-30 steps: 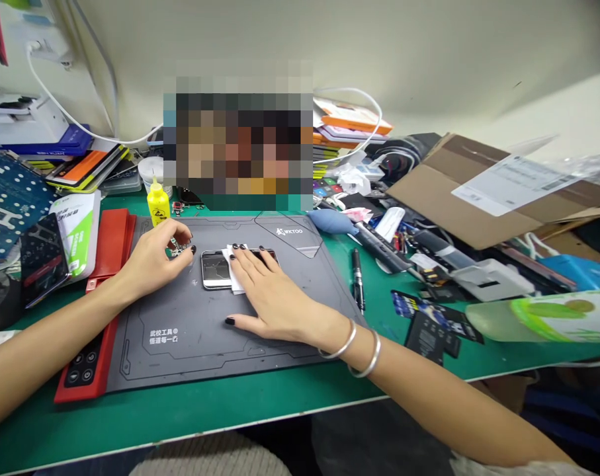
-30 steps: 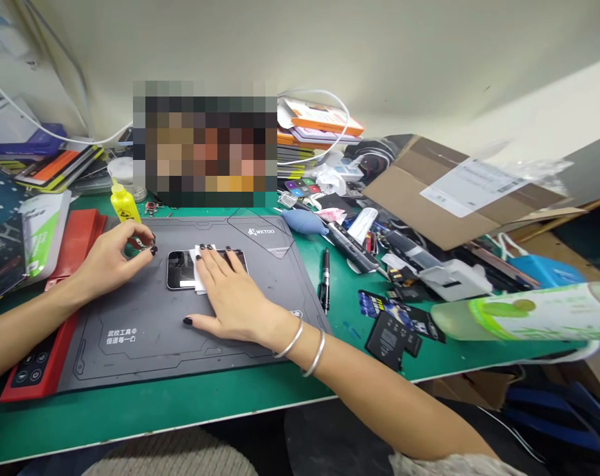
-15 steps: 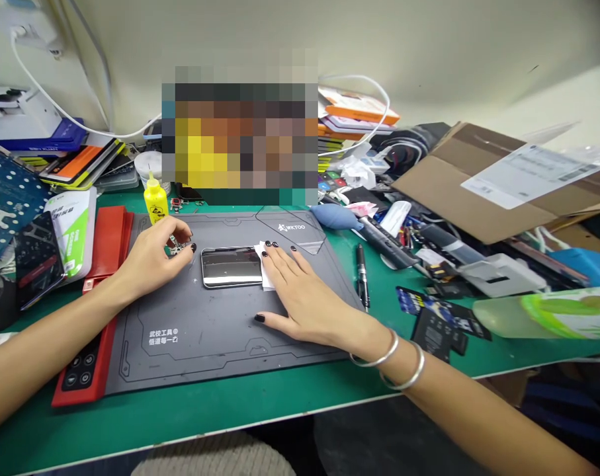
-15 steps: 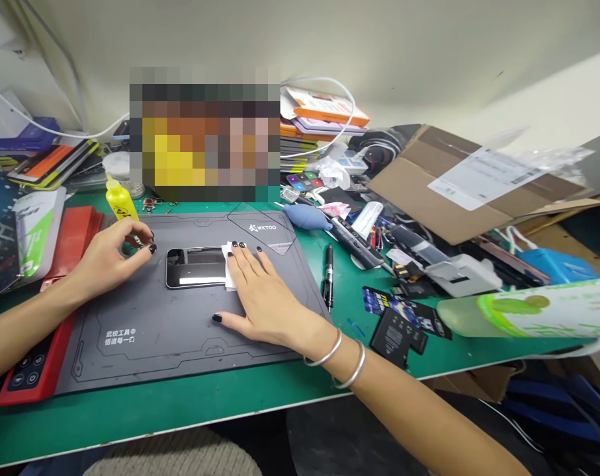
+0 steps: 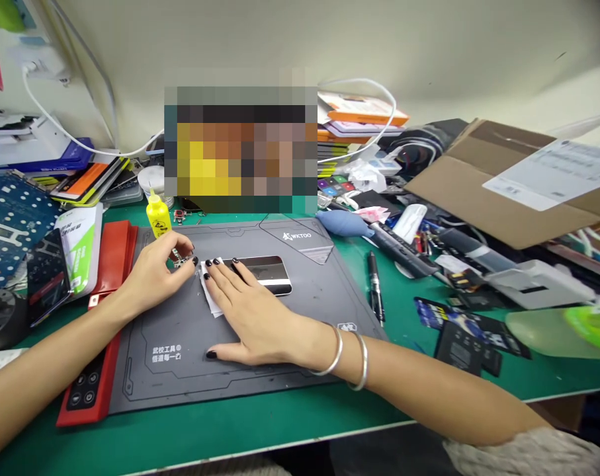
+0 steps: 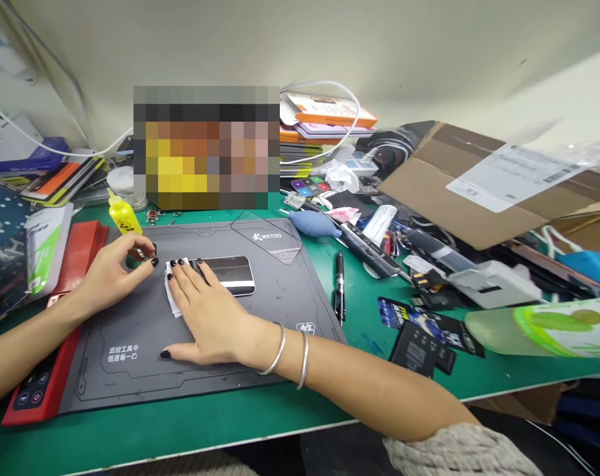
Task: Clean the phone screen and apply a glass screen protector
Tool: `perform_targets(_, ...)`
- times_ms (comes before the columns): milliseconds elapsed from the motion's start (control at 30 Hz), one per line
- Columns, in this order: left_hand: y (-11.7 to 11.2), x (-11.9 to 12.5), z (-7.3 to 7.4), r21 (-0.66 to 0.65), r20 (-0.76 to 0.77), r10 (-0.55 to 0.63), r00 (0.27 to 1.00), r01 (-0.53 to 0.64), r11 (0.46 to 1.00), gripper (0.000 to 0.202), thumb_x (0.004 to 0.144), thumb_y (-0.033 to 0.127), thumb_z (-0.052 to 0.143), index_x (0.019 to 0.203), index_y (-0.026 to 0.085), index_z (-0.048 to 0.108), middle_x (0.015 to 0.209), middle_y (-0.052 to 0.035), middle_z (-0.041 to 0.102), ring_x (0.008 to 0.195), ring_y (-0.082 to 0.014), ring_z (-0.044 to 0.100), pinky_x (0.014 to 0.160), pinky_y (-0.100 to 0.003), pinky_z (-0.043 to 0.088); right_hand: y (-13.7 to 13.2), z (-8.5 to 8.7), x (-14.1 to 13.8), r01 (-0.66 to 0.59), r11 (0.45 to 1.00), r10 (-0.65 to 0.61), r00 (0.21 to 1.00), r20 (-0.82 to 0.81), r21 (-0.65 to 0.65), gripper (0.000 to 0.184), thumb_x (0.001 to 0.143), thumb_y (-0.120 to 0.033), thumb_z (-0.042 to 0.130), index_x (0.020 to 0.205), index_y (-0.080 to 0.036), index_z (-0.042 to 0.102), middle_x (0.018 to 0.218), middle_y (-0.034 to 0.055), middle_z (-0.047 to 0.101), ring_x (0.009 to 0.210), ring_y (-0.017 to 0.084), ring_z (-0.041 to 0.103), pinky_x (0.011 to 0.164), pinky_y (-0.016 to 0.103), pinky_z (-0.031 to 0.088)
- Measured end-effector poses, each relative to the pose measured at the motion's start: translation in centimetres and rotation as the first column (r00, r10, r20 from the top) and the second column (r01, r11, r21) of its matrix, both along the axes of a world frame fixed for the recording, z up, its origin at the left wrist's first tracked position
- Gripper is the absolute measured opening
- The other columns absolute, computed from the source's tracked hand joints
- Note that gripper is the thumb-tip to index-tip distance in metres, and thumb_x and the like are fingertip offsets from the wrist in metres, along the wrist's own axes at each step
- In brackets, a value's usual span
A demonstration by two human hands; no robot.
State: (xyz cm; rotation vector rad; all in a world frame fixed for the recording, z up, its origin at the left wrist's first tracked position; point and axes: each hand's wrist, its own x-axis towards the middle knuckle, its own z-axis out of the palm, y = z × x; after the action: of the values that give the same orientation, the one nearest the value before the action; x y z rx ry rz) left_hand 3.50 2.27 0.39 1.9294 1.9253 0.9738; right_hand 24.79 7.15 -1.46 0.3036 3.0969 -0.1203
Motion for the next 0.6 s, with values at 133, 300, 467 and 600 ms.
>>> perform_targets(133, -0.1, -0.1, 0.2, -0.037, -0.007, 0.014, 1.0, -0.015, 0.999, 0.015, 0.083, 0.033, 0.055, 0.091, 0.02, 0.058, 0.09, -0.0043, 0.068, 0.079, -0.019, 0.063, 0.073, -0.034, 0.052, 0.5, 0.1, -0.9, -0.023, 1.0, 0.023, 1.0, -0.016, 0.012, 0.103, 0.091, -0.075, 0.043, 0.152, 0.007, 0.034, 0.161, 0.0307, 0.025, 0.153, 0.042, 0.022, 0.124, 0.058, 0.018)
perform_targets(300, -0.3, -0.6, 0.0, -0.054, -0.034, 0.035, 0.999, -0.036, 0.998, 0.017, 0.085, 0.035, 0.056, 0.095, 0.021, 0.059, 0.091, -0.0042, 0.068, 0.079, -0.0193, 0.064, 0.075, -0.034, 0.053, 1.2, -0.1, -1.7, -0.041, 0.999, 0.043, 0.996, -0.074, 0.025, 0.103, 0.092, -0.076, 0.038, 0.153, 0.007, 0.033, 0.161, 0.0301, 0.027, 0.152, 0.042, 0.025, 0.124, 0.058, 0.018)
perform_targets(467, -0.3, -0.7, 0.1, -0.074, -0.048, 0.046, 0.998, -0.049, 0.996, 0.017, 0.083, 0.034, 0.056, 0.094, 0.022, 0.06, 0.091, -0.0037, 0.069, 0.079, -0.0194, 0.064, 0.076, -0.035, 0.054, 1.6, -0.2, -0.6, 0.001, 1.0, 0.0, 0.997, -0.071, 0.02, 0.102, 0.092, -0.075, 0.04, 0.152, 0.007, 0.035, 0.161, 0.0306, 0.027, 0.152, 0.042, 0.025, 0.124, 0.057, 0.019)
perform_targets(600, -0.3, -0.7, 0.3, -0.078, -0.054, 0.058, 0.997, -0.062, 0.995, 0.018, 0.083, 0.036, 0.055, 0.093, 0.022, 0.06, 0.09, -0.004, 0.069, 0.079, -0.0197, 0.064, 0.076, -0.035, 0.055, 2.1, -0.1, 0.4, 0.037, 0.999, -0.037, 0.998, -0.048, -0.003, 0.1, 0.093, -0.073, 0.042, 0.152, 0.007, 0.035, 0.161, 0.0304, 0.026, 0.152, 0.042, 0.024, 0.124, 0.058, 0.02)
